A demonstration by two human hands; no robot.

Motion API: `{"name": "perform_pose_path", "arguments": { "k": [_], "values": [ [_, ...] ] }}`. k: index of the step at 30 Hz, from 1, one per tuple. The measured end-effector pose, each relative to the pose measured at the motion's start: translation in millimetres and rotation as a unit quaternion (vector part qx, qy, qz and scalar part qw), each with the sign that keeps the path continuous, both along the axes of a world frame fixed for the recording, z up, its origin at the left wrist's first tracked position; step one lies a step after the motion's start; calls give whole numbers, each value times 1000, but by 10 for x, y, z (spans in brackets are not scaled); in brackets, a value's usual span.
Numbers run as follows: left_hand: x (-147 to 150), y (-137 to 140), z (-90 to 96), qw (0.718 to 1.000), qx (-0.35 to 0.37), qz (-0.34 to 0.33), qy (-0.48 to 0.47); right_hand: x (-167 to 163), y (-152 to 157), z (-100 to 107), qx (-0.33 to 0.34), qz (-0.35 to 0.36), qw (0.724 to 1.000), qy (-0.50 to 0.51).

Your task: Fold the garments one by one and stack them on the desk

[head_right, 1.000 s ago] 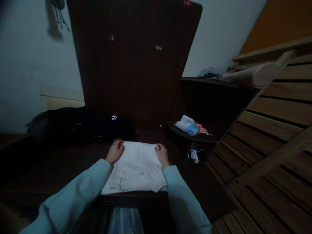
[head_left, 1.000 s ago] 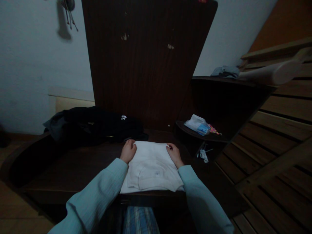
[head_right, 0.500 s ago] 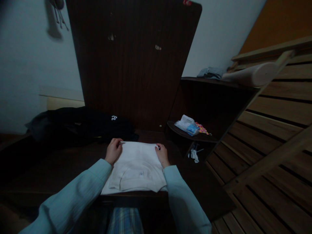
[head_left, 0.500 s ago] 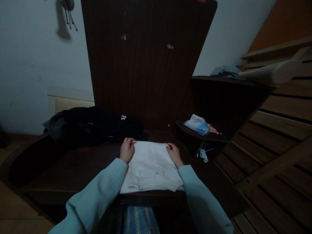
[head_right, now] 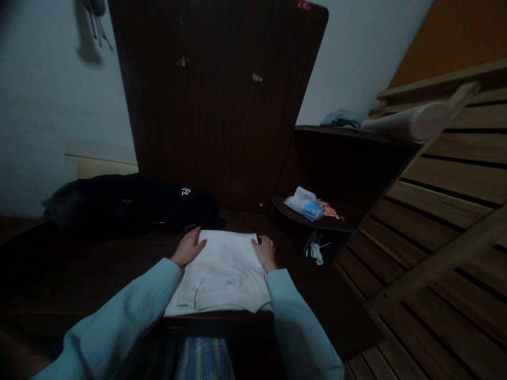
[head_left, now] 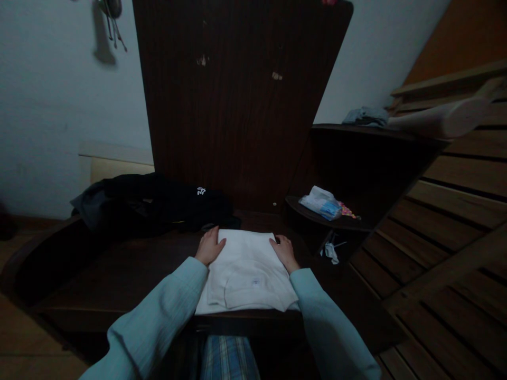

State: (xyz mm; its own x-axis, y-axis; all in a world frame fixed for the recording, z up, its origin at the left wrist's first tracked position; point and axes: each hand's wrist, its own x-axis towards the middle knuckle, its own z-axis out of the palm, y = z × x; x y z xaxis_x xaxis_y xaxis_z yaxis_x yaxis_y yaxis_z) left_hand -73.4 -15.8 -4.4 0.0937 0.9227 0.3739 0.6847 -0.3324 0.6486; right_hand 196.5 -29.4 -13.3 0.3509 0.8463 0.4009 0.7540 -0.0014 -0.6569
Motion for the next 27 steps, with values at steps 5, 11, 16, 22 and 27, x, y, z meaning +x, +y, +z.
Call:
{"name": "perform_pose_path", "arguments": {
  "k": [5,11,16,22,27],
  "values": [
    [-18,62,-4,988,-19,19,-150,-17,-19,33,-6,51,998,18],
    [-65,59,101,885,-195,-3,-424,-64,-69,114,26,71,992,98],
    [-29,5,88,897,-201,-97,-382,-104,-100,170,71,81,990,94],
    [27,10,12,963,-86,-57,-249,-96,-97,156,89,79,989,83],
    [60,-206,148,986,91,-114,-76,-53,-43,95,68,64,985,144]
  ]
}}
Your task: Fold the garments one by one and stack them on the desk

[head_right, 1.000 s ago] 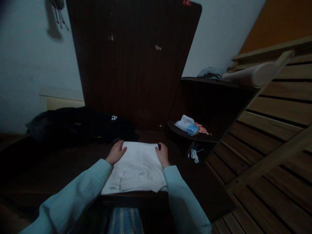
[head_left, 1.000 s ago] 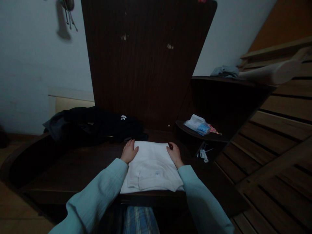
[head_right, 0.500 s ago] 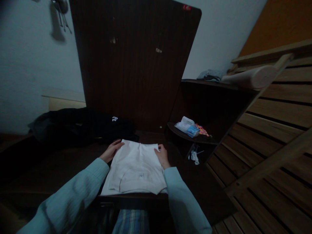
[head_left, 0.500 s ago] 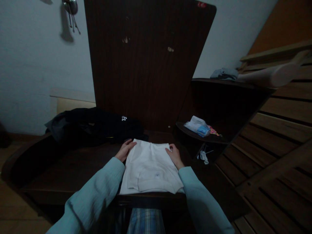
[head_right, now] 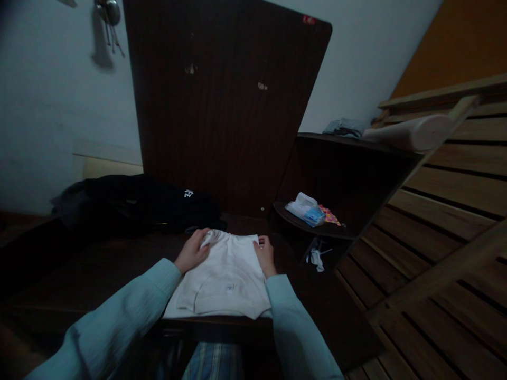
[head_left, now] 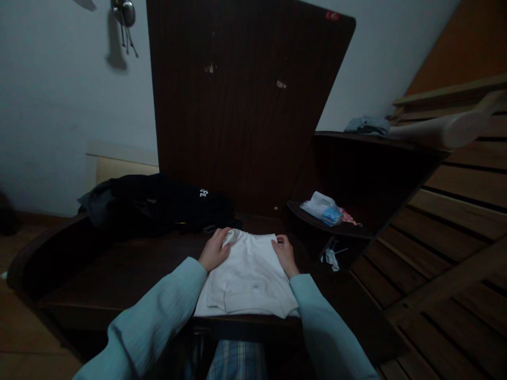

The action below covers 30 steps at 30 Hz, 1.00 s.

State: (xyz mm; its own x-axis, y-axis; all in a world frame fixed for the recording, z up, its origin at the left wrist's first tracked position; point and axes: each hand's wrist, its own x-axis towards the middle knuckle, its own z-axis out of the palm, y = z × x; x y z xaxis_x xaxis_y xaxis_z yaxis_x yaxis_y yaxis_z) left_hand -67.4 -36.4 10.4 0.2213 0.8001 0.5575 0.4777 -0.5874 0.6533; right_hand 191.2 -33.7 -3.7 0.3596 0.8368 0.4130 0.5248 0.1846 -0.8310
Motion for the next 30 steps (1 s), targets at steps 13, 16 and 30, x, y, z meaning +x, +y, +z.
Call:
{"name": "perform_pose_path", "arguments": {
  "k": [13,16,30],
  "values": [
    [-108,-51,156,969,107,210,-73,-28,-320,283,-255,398,867,158],
    [-128,-28,151,963,106,231,-87,-43,-374,346,-274,454,835,148],
    [-135,28,116,962,50,189,-192,187,-55,111,-51,-24,998,-38]
  ]
}}
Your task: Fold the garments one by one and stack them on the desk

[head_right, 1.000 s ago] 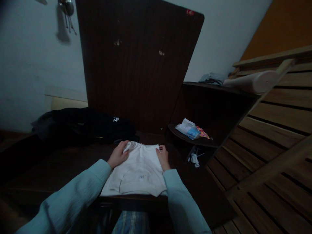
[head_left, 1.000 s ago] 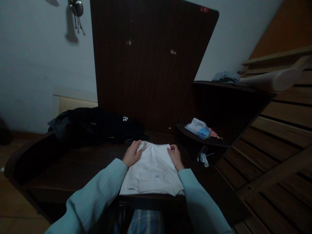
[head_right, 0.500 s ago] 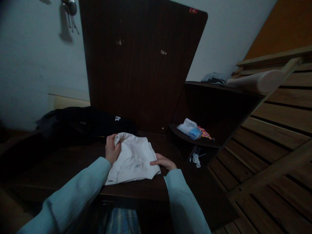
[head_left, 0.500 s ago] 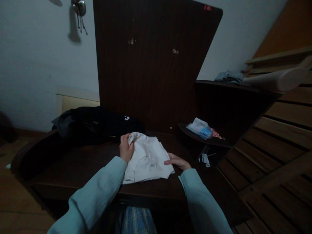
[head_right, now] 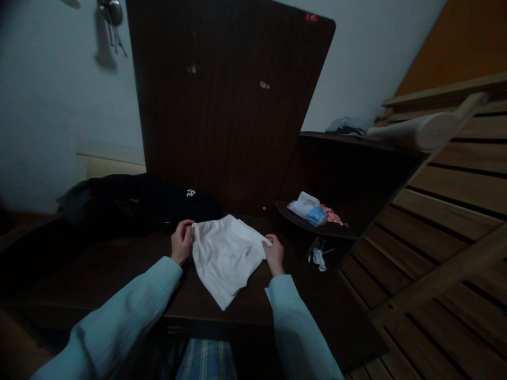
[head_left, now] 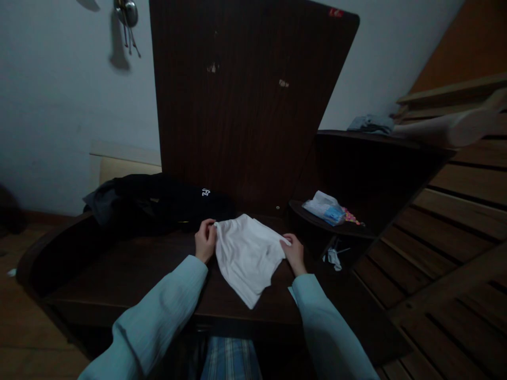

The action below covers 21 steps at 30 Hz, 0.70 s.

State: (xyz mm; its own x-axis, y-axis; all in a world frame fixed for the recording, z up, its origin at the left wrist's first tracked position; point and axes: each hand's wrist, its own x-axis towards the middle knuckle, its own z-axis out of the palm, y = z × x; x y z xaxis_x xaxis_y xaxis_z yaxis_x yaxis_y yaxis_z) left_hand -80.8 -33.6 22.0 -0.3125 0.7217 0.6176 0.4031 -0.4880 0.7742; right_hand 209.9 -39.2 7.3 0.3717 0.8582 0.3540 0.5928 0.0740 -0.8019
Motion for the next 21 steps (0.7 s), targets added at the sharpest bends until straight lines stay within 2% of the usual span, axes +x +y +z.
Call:
{"name": "perform_pose_path", "arguments": {
  "k": [2,3,5,8,12,15,18,21],
  "values": [
    [-10,9,-4,1000,-22,-6,11,38,-14,20,29,-83,994,-61],
    [-14,20,-7,999,-32,2,24,43,-31,34,22,-106,990,-87],
    [-16,47,-17,996,-60,14,67,29,-74,64,-22,-141,981,-129],
    [1,75,-32,977,-138,11,159,-22,-134,115,-123,-169,965,-156],
    [32,54,-23,936,-258,-20,240,-68,-175,194,-241,-153,947,-148],
    [43,19,8,915,-301,-29,269,-73,-186,252,-282,-135,939,-144],
    [46,-4,30,906,-310,-27,286,-59,-216,287,-272,-101,946,-143],
    [48,-4,26,903,-305,-38,300,-46,-330,256,-216,-32,971,-96]
  ]
}}
